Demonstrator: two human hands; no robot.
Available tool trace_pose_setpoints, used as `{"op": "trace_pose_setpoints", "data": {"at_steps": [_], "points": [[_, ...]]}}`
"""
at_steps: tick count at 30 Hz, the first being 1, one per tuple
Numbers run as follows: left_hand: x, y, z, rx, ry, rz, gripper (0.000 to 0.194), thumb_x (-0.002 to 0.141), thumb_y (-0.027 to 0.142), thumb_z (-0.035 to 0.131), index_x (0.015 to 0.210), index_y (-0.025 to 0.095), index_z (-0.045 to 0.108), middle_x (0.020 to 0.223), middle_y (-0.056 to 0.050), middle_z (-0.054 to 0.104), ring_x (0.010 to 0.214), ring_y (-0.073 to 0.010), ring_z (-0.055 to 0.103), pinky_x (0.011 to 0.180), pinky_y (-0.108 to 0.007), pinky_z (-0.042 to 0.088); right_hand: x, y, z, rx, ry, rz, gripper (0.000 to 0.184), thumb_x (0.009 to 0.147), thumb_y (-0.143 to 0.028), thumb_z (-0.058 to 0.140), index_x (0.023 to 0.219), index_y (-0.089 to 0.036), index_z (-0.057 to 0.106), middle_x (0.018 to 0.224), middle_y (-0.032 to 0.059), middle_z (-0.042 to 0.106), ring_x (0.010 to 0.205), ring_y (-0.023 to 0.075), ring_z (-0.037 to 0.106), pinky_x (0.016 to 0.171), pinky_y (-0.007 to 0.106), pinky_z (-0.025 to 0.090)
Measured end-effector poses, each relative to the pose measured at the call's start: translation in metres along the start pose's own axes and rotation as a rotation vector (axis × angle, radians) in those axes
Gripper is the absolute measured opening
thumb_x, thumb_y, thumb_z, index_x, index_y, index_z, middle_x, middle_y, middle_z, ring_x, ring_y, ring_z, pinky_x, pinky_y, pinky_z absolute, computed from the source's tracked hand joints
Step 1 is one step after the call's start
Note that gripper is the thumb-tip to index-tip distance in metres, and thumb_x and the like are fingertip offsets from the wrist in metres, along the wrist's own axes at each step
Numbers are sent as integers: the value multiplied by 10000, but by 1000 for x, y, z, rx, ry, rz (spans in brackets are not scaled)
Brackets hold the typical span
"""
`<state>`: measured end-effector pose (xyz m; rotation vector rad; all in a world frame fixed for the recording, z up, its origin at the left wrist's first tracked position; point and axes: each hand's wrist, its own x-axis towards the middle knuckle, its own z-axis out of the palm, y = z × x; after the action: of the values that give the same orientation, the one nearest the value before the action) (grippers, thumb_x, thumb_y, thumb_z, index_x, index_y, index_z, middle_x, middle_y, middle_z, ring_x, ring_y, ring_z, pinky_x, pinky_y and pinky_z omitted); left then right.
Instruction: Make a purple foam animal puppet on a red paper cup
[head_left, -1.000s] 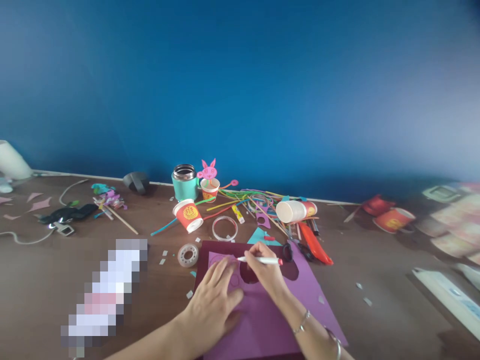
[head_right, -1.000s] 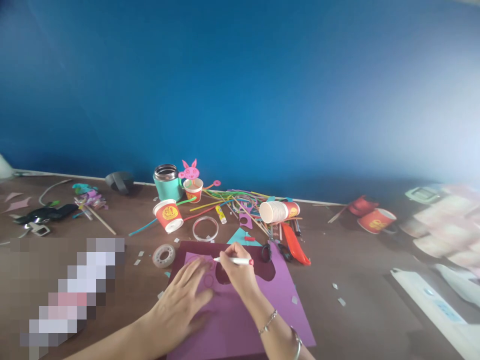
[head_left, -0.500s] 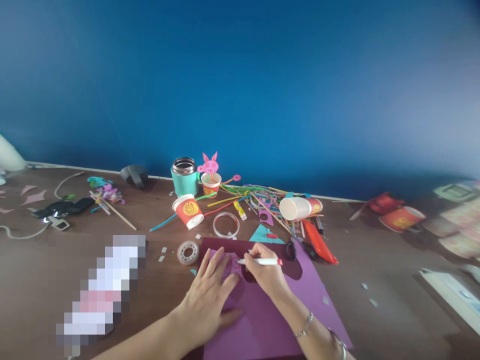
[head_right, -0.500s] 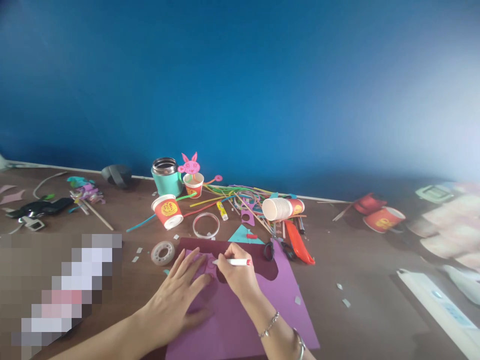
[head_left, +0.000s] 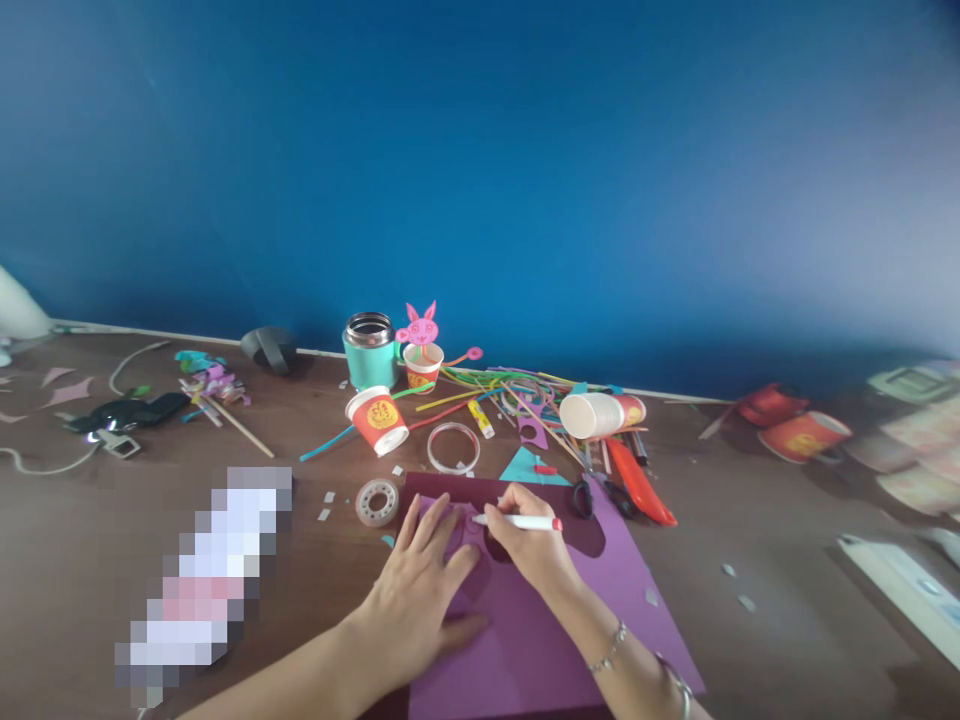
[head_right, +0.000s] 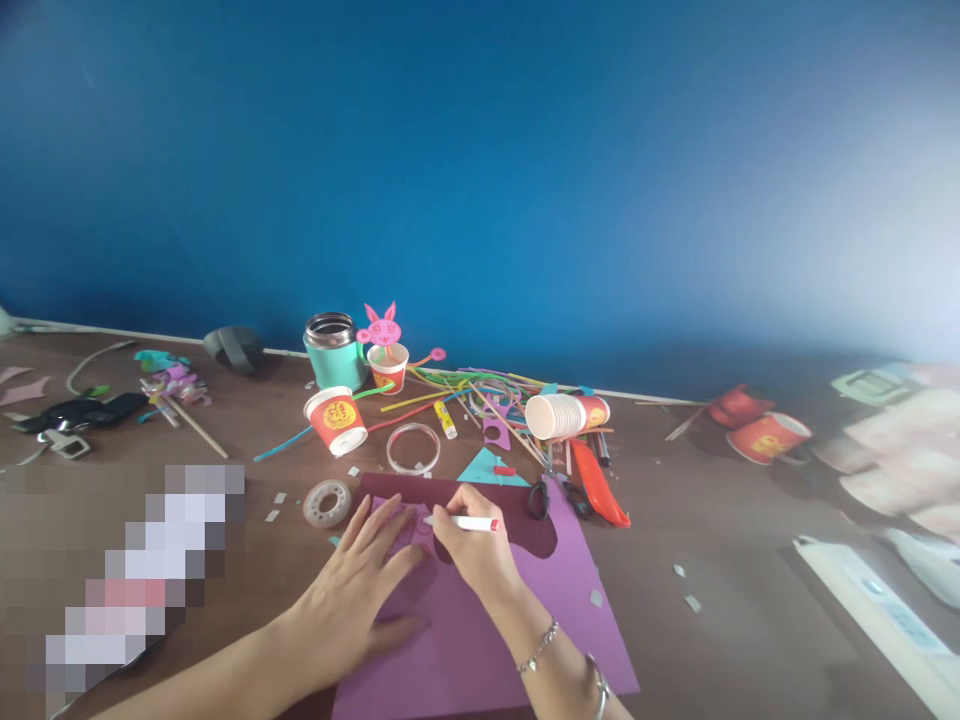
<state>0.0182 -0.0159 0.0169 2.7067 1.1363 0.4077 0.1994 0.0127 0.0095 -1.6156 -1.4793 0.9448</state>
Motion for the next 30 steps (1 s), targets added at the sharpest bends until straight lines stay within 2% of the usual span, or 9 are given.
{"op": "trace_pose_setpoints", "data": {"at_steps": [12, 18, 30], "points": [[0, -1, 0, 11, -11, 0, 458, 771, 494, 590, 1129, 214, 536, 1364, -171, 434, 1334, -369, 251, 1045, -620, 230, 1, 3, -1, -25, -12, 50, 240, 705, -283, 531, 556, -220, 354, 458, -52, 472, 457, 102, 391, 448, 216, 298], [0, -1, 0, 5, -5, 4, 450, 766, 485, 599, 1125, 220, 540, 1355, -164, 446, 1326, -366, 270, 1046, -621, 222, 3, 3, -2, -2, 37, 57, 220, 704, -307, 512, 556, -221, 373, 470, -41, 486, 447, 105, 392, 437, 220, 301], [0, -2, 1, 10, -16, 2, 456, 768, 490, 592, 1131, 220, 535, 1349, -166, 450, 1324, -369, 274, 1046, -625, 219, 2, 3, -1, -72, 90, -40, 231, 715, -302, 511, 557, -218, 364, 486, -49, 440, 475, 103, 368, 455, 214, 299]]}}
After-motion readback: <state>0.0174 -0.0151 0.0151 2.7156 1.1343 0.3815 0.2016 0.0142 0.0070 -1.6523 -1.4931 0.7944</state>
